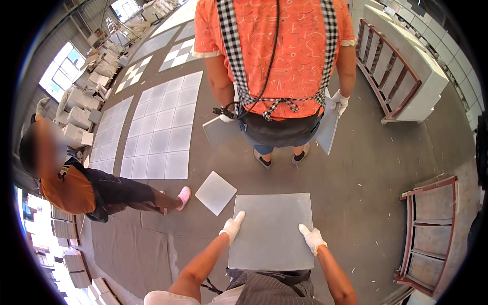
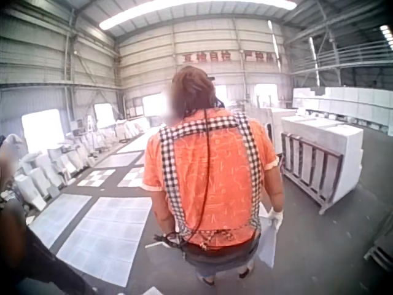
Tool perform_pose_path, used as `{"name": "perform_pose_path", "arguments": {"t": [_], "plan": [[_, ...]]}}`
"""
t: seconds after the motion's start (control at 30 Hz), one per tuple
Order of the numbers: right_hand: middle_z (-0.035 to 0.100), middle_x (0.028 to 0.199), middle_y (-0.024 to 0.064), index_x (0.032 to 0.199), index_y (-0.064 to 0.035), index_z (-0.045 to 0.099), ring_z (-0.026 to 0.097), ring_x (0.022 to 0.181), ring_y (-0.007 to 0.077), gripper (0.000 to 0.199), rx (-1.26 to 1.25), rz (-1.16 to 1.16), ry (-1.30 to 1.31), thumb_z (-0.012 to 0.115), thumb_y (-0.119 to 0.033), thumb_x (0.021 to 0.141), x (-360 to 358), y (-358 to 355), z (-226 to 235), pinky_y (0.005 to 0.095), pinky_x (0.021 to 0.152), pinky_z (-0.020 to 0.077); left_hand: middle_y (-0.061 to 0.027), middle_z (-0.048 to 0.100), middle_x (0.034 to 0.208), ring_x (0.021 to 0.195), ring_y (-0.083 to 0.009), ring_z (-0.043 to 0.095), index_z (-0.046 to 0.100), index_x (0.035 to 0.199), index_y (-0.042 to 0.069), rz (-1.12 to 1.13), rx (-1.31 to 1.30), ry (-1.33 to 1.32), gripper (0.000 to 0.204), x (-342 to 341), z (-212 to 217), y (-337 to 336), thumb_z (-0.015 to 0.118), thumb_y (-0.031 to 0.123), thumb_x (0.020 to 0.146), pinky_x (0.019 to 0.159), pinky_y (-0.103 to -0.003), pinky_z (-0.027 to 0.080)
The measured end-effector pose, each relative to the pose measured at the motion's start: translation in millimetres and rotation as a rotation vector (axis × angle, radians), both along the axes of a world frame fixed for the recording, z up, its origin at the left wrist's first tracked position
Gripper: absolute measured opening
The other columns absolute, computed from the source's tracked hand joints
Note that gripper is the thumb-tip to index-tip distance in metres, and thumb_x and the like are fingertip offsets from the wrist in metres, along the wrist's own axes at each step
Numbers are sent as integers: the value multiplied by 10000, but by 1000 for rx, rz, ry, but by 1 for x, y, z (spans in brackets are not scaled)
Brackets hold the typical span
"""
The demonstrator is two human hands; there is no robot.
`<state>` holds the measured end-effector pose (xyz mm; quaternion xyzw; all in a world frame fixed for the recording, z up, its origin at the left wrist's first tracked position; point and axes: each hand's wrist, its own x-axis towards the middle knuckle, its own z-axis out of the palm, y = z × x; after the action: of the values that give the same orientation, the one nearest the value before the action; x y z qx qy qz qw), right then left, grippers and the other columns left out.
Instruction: The person kneels and places square tiles on the floor in a grid pattern, then stands to carry additional tiles from a stack and returns to continue laying them. The person works alongside others who are also arranging tiles.
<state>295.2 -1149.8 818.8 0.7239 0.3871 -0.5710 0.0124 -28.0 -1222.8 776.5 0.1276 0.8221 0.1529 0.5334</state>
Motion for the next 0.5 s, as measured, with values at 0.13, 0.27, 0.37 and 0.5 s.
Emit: {"name": "perform_pose_path", "arguments": {"t": [0.13, 0.27, 0.37, 0.5], "plan": [[543, 1285, 291, 1326, 134, 439, 533, 1214, 359, 980, -69, 150, -65, 602, -679, 802, -27, 37, 5, 414, 1008, 423, -215, 567, 1294, 1241, -339, 509, 510, 1307, -61, 53, -109, 27, 996, -13, -10, 13, 475, 795, 799, 1022, -425, 390], [523, 1308, 302, 1341, 151, 413, 518, 1234, 368, 1019, -125, 244, -63, 586, -697, 802, -31, 64, -25, 422, 1021, 411, -210, 555, 1317, 1259, -356, 492, 505, 1327, -34, 130, -206, 5, 1006, -14, -28, 16, 471, 812, 784, 1035, -440, 376], [521, 1312, 304, 1332, 163, 416, 516, 1238, 367, 1021, -212, 296, -52, 583, -696, 806, -47, 76, -34, 422, 1022, 410, -213, 544, 1336, 1275, -363, 479, 498, 1336, -35, 151, -273, 13, 1014, -21, -31, 6, 472, 813, 782, 1038, -439, 373], [533, 1307, 299, 1298, 145, 475, 507, 1250, 383, 990, -224, 408, -85, 543, -716, 813, -53, 96, -51, 418, 1038, 394, -223, 535, 1347, 1286, -368, 472, 504, 1330, -43, 236, -308, 1, 1011, -15, -12, 17, 478, 807, 784, 1045, -440, 368]]}}
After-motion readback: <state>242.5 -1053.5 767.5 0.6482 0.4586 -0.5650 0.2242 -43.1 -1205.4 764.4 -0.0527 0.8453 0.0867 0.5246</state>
